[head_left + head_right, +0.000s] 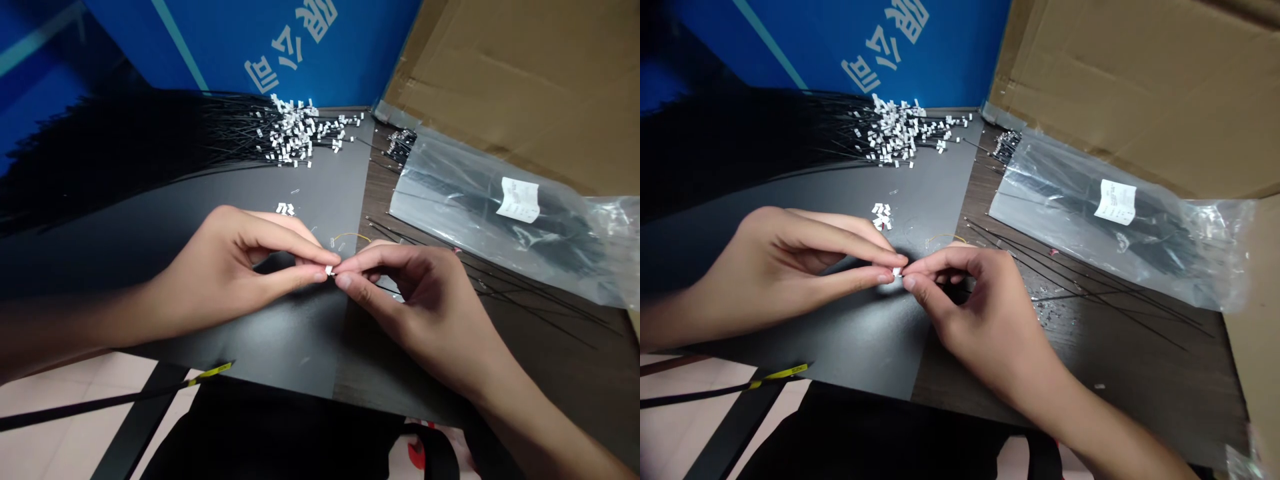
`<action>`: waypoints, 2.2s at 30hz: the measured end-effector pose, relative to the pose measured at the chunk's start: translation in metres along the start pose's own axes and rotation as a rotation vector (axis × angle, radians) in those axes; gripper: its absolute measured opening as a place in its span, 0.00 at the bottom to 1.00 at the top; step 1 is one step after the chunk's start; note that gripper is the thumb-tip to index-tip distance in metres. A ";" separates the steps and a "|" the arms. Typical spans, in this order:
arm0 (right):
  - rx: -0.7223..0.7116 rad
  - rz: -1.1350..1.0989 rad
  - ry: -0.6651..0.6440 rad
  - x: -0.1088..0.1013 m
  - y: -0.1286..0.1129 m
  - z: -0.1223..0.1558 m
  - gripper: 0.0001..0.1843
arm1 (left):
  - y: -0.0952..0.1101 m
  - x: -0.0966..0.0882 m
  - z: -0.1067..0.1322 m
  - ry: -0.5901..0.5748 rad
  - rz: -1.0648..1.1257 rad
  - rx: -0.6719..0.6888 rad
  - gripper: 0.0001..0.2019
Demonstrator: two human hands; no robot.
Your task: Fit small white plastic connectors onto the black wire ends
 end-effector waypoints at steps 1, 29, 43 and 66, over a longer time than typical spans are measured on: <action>-0.002 0.010 0.002 0.000 0.000 0.000 0.06 | 0.000 0.000 0.000 0.001 -0.007 0.008 0.10; 0.081 -0.016 -0.095 0.009 0.005 0.006 0.06 | 0.015 0.006 0.013 0.009 -0.095 0.248 0.10; -0.104 0.110 0.032 0.004 -0.005 0.004 0.04 | 0.001 0.001 0.000 0.077 -0.018 0.105 0.10; -0.014 -0.105 -0.012 0.008 -0.006 0.007 0.05 | -0.013 0.011 -0.011 -0.223 0.405 -0.175 0.16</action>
Point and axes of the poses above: each hand's wrist, its own z-axis away from the middle knuckle, its own x-axis out of the palm, y = z × x, the point moved 7 cm from there along -z, towards the middle knuckle, and after that the axes turned 12 degrees about -x, right-handed, at the moved point
